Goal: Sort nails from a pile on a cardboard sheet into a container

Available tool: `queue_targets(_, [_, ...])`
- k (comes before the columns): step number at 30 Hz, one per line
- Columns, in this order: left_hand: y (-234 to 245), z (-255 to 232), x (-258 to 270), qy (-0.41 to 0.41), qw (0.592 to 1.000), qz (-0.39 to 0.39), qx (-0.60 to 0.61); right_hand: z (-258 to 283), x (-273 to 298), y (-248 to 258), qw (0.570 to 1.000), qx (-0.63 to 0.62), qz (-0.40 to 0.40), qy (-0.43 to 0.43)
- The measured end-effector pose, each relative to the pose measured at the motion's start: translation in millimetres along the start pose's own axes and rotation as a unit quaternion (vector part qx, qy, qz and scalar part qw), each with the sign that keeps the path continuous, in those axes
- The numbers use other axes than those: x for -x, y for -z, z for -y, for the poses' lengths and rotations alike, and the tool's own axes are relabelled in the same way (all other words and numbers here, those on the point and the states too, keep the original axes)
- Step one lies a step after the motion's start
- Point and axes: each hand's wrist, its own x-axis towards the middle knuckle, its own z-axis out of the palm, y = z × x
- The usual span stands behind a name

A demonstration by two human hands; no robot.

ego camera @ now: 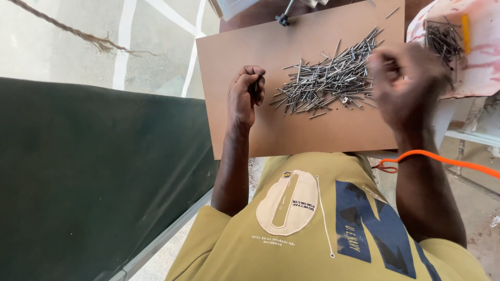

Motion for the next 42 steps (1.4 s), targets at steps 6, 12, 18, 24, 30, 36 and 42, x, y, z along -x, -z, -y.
queue_targets(6, [-1,14,7,0.029,0.995,0.021,-0.094,7,-21,-101,0.988,-0.025,0.149,0.013])
queue_targets(12, [-6,12,36,-0.098,0.856,-0.022,-0.507,33,-63,-129,0.846,0.144,0.465,-0.217])
queue_targets(18, [5,37,31,-0.150,0.786,-0.035,-0.599,-3,-36,-119,0.972,-0.122,0.181,-0.089])
queue_targets(24, [-10,28,26,-0.105,0.777,-0.013,-0.621,1,-31,-52,0.742,-0.564,0.116,-0.343])
queue_targets(30, [-29,20,12,-0.070,0.718,0.039,-0.691,3,-14,-7,0.762,-0.568,0.040,-0.308])
queue_targets(36, [-31,27,9,-0.076,0.696,0.069,-0.711,6,5,20,0.916,-0.298,0.081,-0.256])
queue_targets(42, [-29,16,14,-0.059,0.773,0.085,-0.626,-33,53,-28,0.941,0.053,0.244,-0.230])
